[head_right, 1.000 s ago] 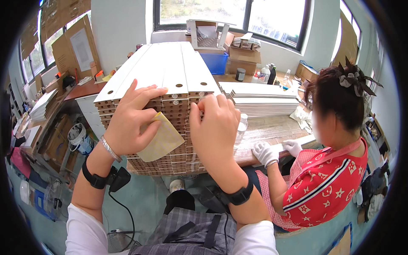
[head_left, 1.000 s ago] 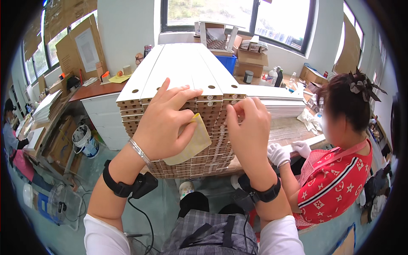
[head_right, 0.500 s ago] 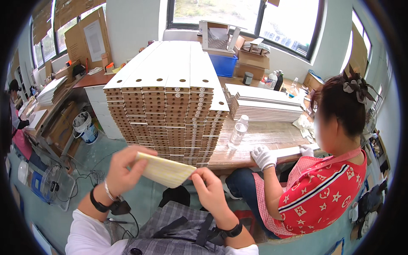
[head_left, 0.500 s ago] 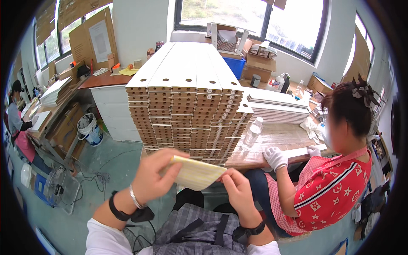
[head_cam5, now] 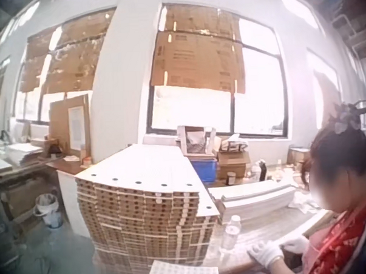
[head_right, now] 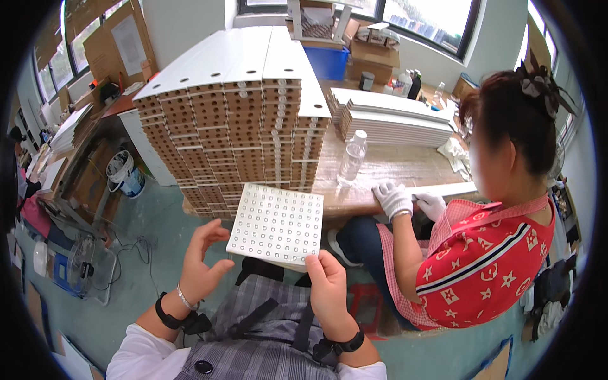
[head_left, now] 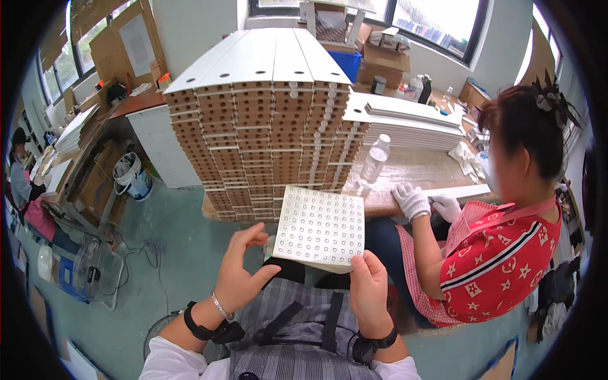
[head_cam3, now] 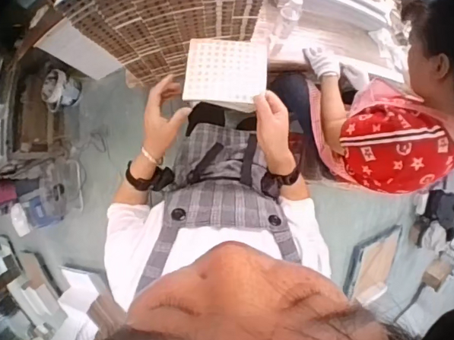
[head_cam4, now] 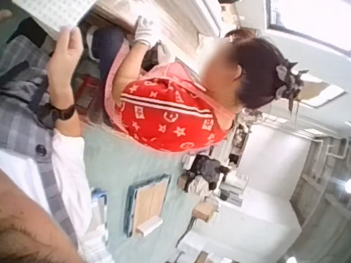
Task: Applying small white stickers/caps to pre-drilled holes on a stack of white wooden panels.
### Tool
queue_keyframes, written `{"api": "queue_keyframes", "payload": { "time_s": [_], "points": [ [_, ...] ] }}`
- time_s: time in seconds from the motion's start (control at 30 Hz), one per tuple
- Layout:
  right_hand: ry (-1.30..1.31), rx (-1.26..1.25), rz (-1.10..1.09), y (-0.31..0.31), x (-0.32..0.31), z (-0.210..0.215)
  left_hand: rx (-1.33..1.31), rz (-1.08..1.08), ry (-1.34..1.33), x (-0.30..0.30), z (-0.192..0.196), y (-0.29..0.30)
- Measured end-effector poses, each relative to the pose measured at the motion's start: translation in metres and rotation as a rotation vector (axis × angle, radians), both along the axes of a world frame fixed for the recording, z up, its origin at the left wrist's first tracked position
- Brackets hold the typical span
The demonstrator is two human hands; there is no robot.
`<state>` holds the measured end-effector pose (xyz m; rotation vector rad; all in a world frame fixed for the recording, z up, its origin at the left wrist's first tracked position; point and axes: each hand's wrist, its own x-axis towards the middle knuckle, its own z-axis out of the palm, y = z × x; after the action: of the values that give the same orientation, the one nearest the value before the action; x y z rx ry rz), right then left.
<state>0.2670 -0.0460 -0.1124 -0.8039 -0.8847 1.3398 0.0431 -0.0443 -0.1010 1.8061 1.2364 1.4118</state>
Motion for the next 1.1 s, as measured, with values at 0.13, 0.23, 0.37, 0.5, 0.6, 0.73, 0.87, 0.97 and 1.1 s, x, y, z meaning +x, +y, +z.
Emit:
{"api": "queue_keyframes", "payload": {
  "time_s": [0.13, 0.23, 0.37, 0.5, 0.6, 0.73, 0.87, 0.97, 1.1],
  "points": [
    [-0.065, 0.035, 0.002, -0.007, 0.009, -0.002, -0.165, -0.205, -0.104, 0.015, 0.003, -0.007],
    [-0.212, 0.045, -0.008, -0.011, 0.007, 0.007, -0.25, -0.259, -0.101, 0.026, 0.014, -0.009],
    [-0.09, 0.048, -0.02, -0.01, -0.002, 0.019, -0.328, -0.248, -0.056, 0.029, 0.022, -0.009],
    [-0.442, 0.309, 0.059, -0.003, 0.009, 0.002, -0.333, -0.233, -0.091, 0.027, 0.02, -0.01],
    [-0.511, 0.368, 0.102, -0.001, 0.008, 0.002, -0.337, -0.191, -0.091, 0.022, 0.017, -0.012],
    [-0.507, 0.328, 0.146, -0.004, 0.003, 0.001, -0.357, -0.158, -0.109, 0.017, 0.014, -0.015],
    [-0.597, 0.336, 0.053, -0.008, 0.0, -0.009, -0.359, -0.133, -0.098, 0.01, 0.003, -0.018],
    [-0.682, 0.388, -0.062, -0.01, -0.002, -0.019, -0.347, -0.131, -0.091, 0.01, -0.003, -0.019],
    [-0.705, 0.425, -0.115, -0.011, -0.009, -0.028, -0.314, -0.136, -0.086, 0.0, -0.016, -0.016]
  ]
}}
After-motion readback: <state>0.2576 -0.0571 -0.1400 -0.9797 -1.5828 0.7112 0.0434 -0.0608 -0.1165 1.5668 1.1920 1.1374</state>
